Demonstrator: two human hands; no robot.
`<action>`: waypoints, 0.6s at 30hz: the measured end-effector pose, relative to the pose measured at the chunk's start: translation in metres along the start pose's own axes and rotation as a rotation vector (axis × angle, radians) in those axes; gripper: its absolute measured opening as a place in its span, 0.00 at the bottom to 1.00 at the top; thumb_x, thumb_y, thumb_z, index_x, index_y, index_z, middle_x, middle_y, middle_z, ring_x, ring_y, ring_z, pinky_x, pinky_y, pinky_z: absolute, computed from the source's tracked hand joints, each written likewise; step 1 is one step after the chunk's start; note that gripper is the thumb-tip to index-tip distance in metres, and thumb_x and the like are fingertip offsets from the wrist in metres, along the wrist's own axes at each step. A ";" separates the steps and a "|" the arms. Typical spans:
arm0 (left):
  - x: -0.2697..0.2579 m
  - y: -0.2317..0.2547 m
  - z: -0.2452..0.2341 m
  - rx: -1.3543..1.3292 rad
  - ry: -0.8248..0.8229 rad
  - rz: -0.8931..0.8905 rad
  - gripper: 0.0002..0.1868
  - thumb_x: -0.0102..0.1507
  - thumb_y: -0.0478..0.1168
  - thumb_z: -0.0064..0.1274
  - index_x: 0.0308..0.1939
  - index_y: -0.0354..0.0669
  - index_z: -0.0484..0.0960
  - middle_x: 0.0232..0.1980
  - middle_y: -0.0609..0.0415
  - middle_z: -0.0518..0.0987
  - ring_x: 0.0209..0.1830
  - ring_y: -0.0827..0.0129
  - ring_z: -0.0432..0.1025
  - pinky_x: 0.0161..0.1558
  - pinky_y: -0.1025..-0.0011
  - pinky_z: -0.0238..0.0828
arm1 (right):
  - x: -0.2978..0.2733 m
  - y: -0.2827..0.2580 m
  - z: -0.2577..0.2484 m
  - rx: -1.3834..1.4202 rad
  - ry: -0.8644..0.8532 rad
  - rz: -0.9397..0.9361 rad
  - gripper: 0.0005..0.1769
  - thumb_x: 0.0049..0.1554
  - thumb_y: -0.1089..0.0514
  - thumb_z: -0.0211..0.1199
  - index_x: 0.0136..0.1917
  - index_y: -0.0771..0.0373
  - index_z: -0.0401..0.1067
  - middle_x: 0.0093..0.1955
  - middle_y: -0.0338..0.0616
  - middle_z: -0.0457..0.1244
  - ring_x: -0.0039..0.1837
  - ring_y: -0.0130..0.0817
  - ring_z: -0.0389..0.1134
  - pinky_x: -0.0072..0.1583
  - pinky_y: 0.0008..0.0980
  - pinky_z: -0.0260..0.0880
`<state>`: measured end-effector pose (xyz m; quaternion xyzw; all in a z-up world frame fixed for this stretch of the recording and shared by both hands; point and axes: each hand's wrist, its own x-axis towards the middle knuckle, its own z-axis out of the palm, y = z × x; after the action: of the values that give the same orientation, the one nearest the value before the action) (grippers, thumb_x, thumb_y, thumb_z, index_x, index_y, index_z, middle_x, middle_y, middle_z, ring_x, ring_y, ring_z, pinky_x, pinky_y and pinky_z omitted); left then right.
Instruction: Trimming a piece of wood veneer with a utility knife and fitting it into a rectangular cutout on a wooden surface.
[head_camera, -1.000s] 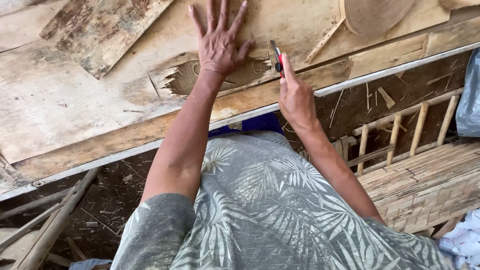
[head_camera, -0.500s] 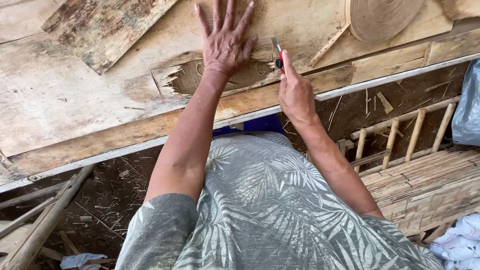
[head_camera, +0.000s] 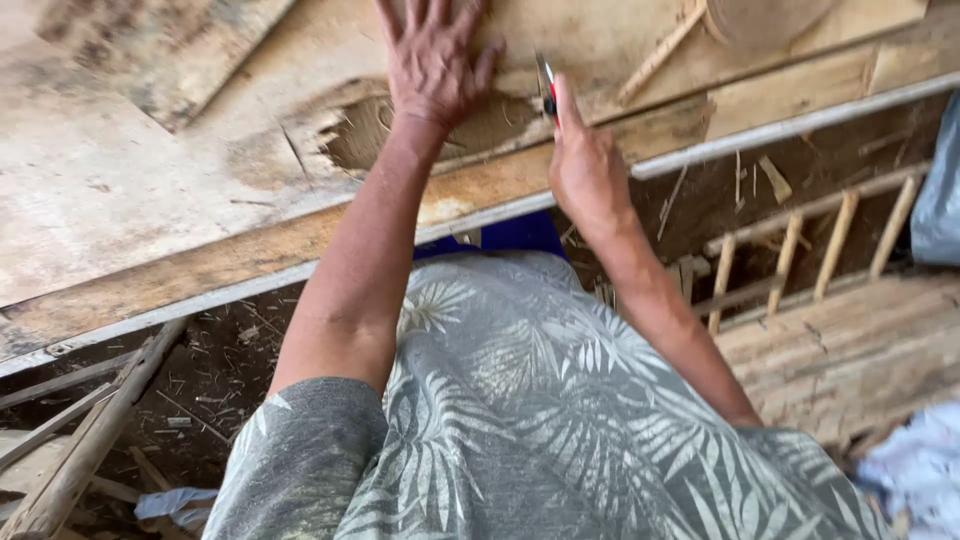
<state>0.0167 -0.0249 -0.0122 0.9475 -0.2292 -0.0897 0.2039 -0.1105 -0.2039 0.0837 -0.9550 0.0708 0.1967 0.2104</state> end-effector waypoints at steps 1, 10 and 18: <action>0.003 -0.004 -0.002 -0.007 -0.012 -0.007 0.33 0.71 0.64 0.39 0.77 0.60 0.65 0.74 0.35 0.65 0.76 0.34 0.51 0.69 0.26 0.19 | -0.001 -0.004 0.000 -0.020 -0.003 0.000 0.32 0.70 0.66 0.54 0.83 0.67 0.49 0.27 0.37 0.58 0.27 0.32 0.59 0.29 0.34 0.62; 0.006 0.006 -0.032 -0.056 -0.254 -0.068 0.37 0.73 0.68 0.23 0.84 0.67 0.45 0.87 0.47 0.40 0.85 0.47 0.27 0.71 0.33 0.05 | -0.021 0.012 0.003 0.196 -0.047 0.077 0.34 0.69 0.67 0.54 0.84 0.64 0.48 0.31 0.34 0.58 0.26 0.24 0.54 0.26 0.21 0.62; -0.007 -0.022 -0.004 -0.109 -0.103 0.254 0.44 0.70 0.80 0.23 0.79 0.64 0.69 0.85 0.52 0.44 0.82 0.41 0.27 0.65 0.22 0.04 | -0.015 -0.007 -0.026 0.703 -0.109 0.361 0.33 0.67 0.62 0.53 0.83 0.47 0.53 0.38 0.41 0.67 0.29 0.25 0.60 0.32 0.24 0.69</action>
<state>0.0208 -0.0026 -0.0175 0.8925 -0.3524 -0.1237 0.2528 -0.1138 -0.2082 0.1140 -0.7852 0.2894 0.2445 0.4898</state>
